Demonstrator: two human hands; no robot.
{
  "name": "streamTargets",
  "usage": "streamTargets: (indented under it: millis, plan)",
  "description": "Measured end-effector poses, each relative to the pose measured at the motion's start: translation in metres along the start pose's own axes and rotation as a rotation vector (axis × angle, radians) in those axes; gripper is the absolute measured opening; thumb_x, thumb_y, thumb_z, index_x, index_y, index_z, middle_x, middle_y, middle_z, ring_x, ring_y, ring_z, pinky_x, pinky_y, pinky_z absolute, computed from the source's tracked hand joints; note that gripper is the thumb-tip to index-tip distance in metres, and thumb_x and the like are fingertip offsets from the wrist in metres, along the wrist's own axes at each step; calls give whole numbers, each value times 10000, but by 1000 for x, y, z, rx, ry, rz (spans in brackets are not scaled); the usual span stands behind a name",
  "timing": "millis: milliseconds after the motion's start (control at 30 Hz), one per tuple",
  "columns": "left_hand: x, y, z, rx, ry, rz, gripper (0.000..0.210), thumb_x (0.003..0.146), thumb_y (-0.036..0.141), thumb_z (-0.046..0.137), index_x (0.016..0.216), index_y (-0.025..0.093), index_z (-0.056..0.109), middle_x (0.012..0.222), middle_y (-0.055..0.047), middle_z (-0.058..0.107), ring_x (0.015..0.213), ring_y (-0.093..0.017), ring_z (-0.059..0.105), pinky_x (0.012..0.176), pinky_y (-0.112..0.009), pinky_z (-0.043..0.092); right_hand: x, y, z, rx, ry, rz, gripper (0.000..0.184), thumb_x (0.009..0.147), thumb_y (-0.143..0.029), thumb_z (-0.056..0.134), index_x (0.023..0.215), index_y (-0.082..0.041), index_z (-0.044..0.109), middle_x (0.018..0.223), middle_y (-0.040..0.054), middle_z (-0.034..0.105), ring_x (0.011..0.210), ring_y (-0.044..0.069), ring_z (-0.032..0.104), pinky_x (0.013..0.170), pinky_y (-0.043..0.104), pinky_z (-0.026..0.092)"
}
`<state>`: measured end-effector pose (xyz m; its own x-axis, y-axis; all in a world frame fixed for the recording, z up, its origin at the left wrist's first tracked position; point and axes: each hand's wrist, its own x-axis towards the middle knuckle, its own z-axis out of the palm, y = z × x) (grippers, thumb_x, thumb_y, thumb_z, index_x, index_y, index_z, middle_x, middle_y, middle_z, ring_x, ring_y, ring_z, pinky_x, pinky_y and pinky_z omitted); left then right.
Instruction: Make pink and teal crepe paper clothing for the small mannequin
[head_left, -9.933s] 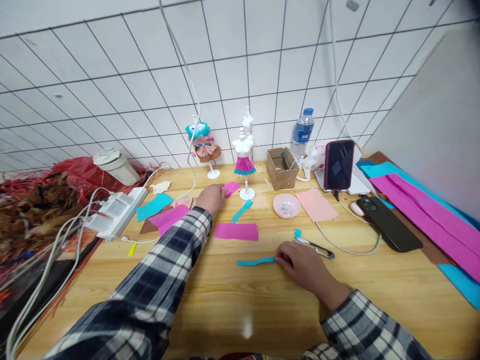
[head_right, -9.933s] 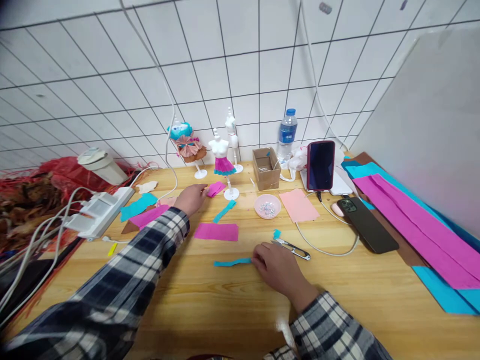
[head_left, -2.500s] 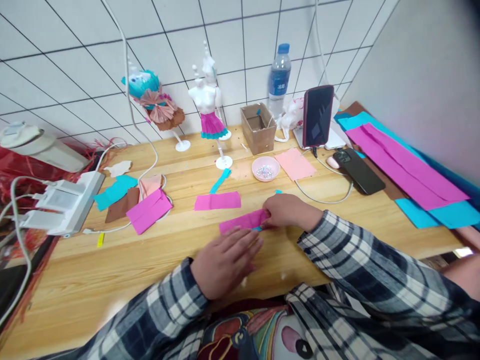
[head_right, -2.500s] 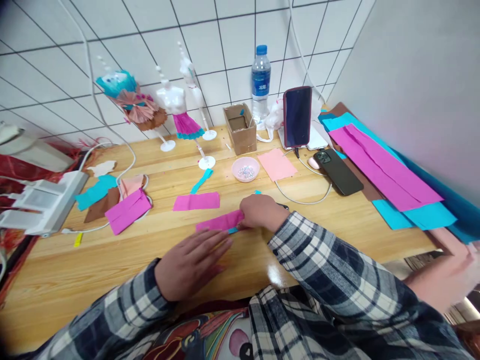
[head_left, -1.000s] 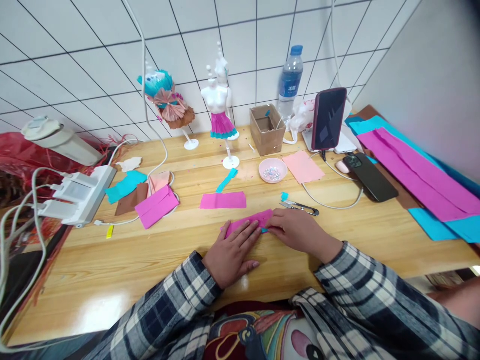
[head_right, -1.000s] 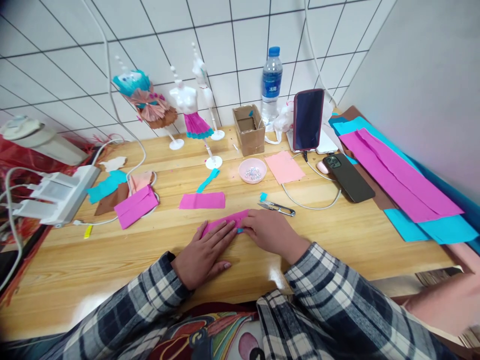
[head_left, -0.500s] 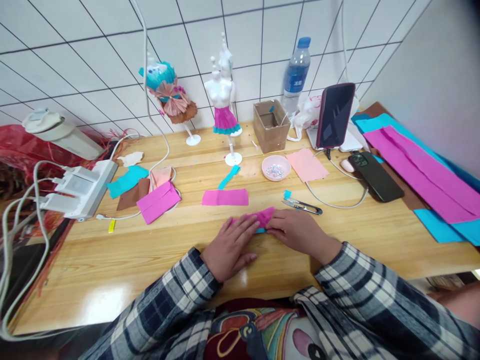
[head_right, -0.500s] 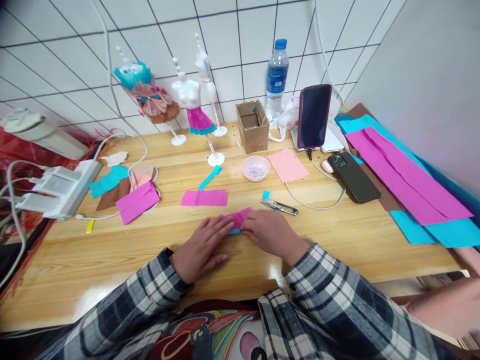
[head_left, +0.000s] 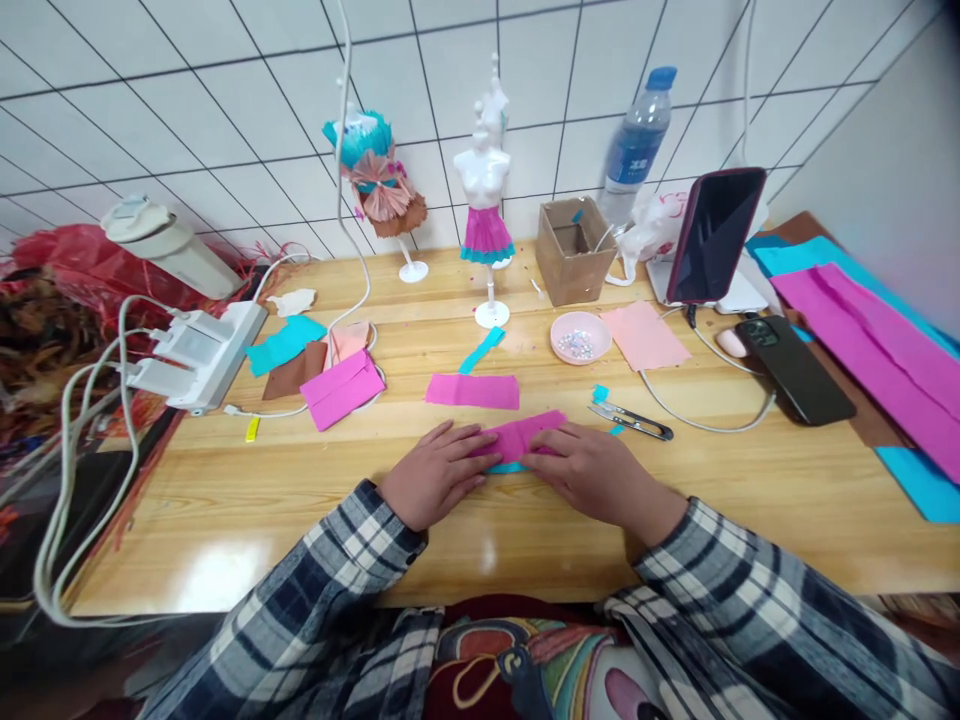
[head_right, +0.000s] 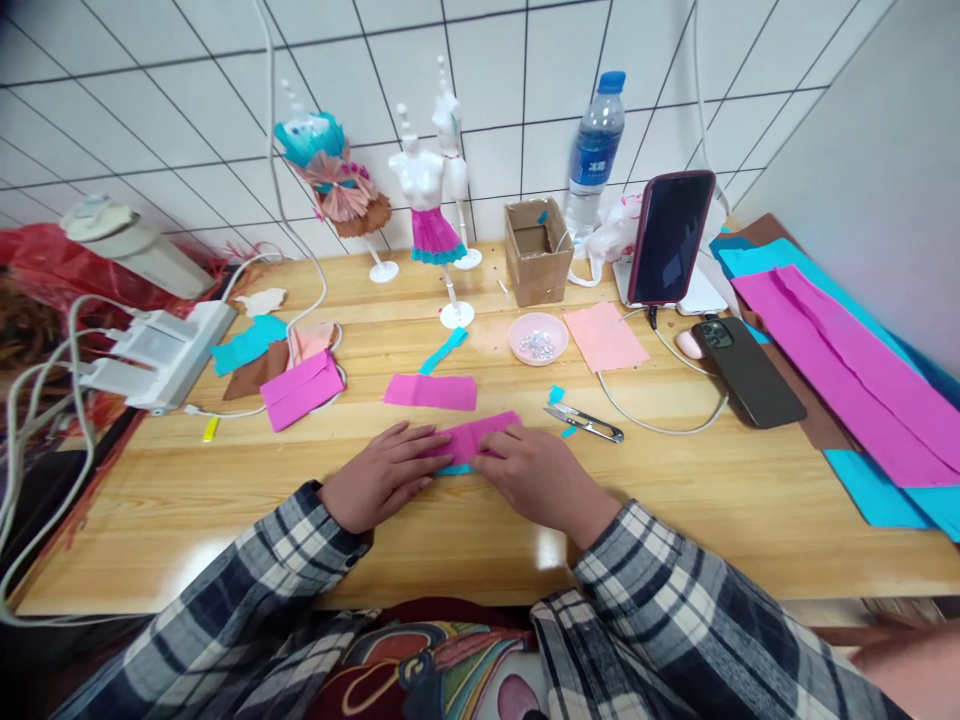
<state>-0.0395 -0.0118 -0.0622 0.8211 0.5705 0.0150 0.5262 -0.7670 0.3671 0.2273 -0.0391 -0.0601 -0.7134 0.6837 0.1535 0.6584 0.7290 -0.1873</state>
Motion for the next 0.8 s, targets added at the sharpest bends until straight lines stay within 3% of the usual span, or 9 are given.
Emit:
streamTargets:
  millis: [133,267,333,433,600,800]
  plan:
    - [3,-14,0,-116,109,11,353,945,214,418,1252,219,593,1341,-65,588,1279,-185,492,1093,-407,361,6,-3,-2,-25,-20,-32,228,916,-189,508,1095,-244,638,991,41,669,874,196,559,734,311,451]
    - [7,-27,-6,16,64,-50,403,885,147,450,1232,277,609,1346,-13,586,1341,-245,419,1147,-550,189,0,-4,-7,9,-48,-58,218,907,-145,495,1027,-227,658,1004,50,666,897,195,558,750,312,453]
    - [11,-32,-9,51,44,-38,437,865,119,441,1240,272,606,1362,2,571,1374,-256,368,1156,-554,151,-9,-3,-9,24,-68,-58,239,908,-131,481,1033,-233,657,1005,47,664,892,196,558,751,316,457]
    - [19,-37,-11,41,54,-1,475,826,73,432,1227,245,619,1352,7,581,1392,-246,336,1159,-503,200,-19,-1,-11,49,-32,-5,258,918,-157,467,1090,-236,642,1019,49,662,883,203,559,763,334,465]
    - [25,-42,-12,-8,128,20,434,778,60,462,1100,252,680,1260,1,649,1286,-204,474,1125,-441,295,-5,-1,-12,90,106,180,291,913,-208,486,1181,-188,597,1102,93,640,962,217,555,825,353,468]
    - [17,-49,-16,-3,229,-47,251,895,220,487,1044,241,688,1124,-46,703,1116,-206,579,1014,-429,402,33,21,-7,14,-20,169,201,926,-246,487,1005,-227,671,915,64,642,899,218,533,798,356,448]
